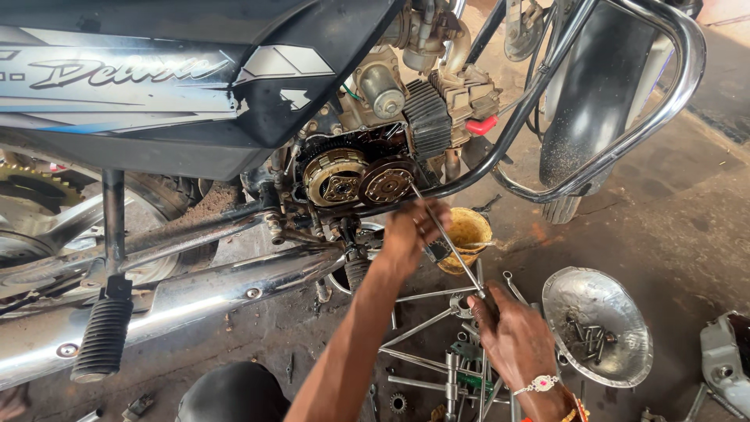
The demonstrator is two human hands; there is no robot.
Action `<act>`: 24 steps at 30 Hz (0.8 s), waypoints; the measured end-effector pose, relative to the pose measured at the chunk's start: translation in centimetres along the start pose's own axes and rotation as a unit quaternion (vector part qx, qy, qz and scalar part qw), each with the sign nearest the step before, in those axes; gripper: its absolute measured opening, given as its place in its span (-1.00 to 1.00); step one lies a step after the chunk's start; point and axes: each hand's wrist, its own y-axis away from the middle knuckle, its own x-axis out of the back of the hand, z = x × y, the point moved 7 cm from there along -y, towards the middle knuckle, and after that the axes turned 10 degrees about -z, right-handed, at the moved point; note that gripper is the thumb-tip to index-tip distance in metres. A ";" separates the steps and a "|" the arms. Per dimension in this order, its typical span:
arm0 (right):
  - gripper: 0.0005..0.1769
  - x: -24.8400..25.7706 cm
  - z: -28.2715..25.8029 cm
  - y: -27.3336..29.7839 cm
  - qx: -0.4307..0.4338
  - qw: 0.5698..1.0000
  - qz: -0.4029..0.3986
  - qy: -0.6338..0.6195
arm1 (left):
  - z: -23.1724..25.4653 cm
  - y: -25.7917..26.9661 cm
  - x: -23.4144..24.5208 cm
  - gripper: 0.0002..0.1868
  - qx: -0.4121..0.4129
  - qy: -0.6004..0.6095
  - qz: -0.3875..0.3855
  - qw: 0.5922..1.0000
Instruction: The person works on a motorcycle engine, first by hand and then using a screwdriver to tighten components, while also handling a small container of oil and various metal parts.
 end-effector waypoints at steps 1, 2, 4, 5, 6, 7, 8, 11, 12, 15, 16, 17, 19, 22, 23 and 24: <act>-0.51 -0.4 0.6 -0.1 -0.026 0.996 -0.029 -0.079 | -0.4 1.3 -0.3 -0.63 0.000 -0.001 0.000 1.000; -0.52 -1.0 1.2 -0.2 -0.052 0.984 -0.058 -0.158 | -1.4 2.7 -1.3 -0.62 0.034 0.028 -0.047 0.998; -0.48 -2.3 3.0 -0.5 -0.135 0.898 -0.163 -0.387 | -2.5 4.7 -2.6 -0.60 0.067 0.057 -0.093 0.992; -0.44 -3.9 2.9 0.2 -0.199 0.740 -0.257 -0.589 | -2.8 5.3 -2.8 -0.64 0.070 0.061 -0.097 0.991; -0.44 -3.7 3.0 0.2 -0.199 0.741 -0.257 -0.588 | -3.2 5.6 -2.9 -0.67 0.073 0.065 -0.101 0.990; -0.40 -3.8 2.2 0.3 -0.185 0.672 -0.282 -0.659 | -3.5 5.6 -2.9 -0.67 0.074 0.066 -0.101 0.990; -0.36 -3.6 1.2 0.5 -0.170 0.596 -0.305 -0.723 | -3.6 5.4 -2.5 -0.69 0.064 0.054 -0.084 0.993; -0.39 -1.6 2.4 1.8 -0.211 0.781 -0.162 -0.566 | -4.5 4.3 -1.6 -0.74 0.042 0.029 -0.035 0.998; -0.39 -1.9 1.9 2.5 -0.210 0.781 -0.163 -0.565 | -4.7 4.1 -1.0 -0.76 0.031 0.020 0.001 0.999; -0.23 -1.7 2.2 3.9 -0.148 0.895 -0.030 -0.420 | -5.1 4.2 -0.3 -0.73 0.020 -0.021 0.044 0.999; -0.35 -3.2 3.0 4.1 -0.182 0.840 -0.050 -0.509 | -5.1 4.5 -0.3 -0.73 0.021 -0.019 0.045 0.999; -0.42 -4.6 3.5 4.0 -0.211 0.774 -0.067 -0.593 | -4.6 4.6 -0.7 -0.73 0.014 -0.001 0.019 1.000; -0.42 -5.0 2.4 2.4 -0.121 0.585 -0.185 -0.781 | -3.3 5.3 -1.0 -0.73 0.006 0.017 -0.006 1.000; -0.31 -3.9 0.3 2.2 -0.082 0.475 -0.251 -0.840 | -3.0 5.5 -2.7 -0.67 0.074 0.108 -0.114 0.985; -0.21 -3.7 1.1 2.6 -0.139 0.597 -0.203 -0.764 | -2.9 5.4 -2.4 -0.70 0.061 0.080 -0.108 0.989; -0.21 -3.6 0.2 3.4 -0.139 0.598 -0.203 -0.763 | -3.0 5.2 -2.1 -0.73 0.047 0.052 -0.101 0.992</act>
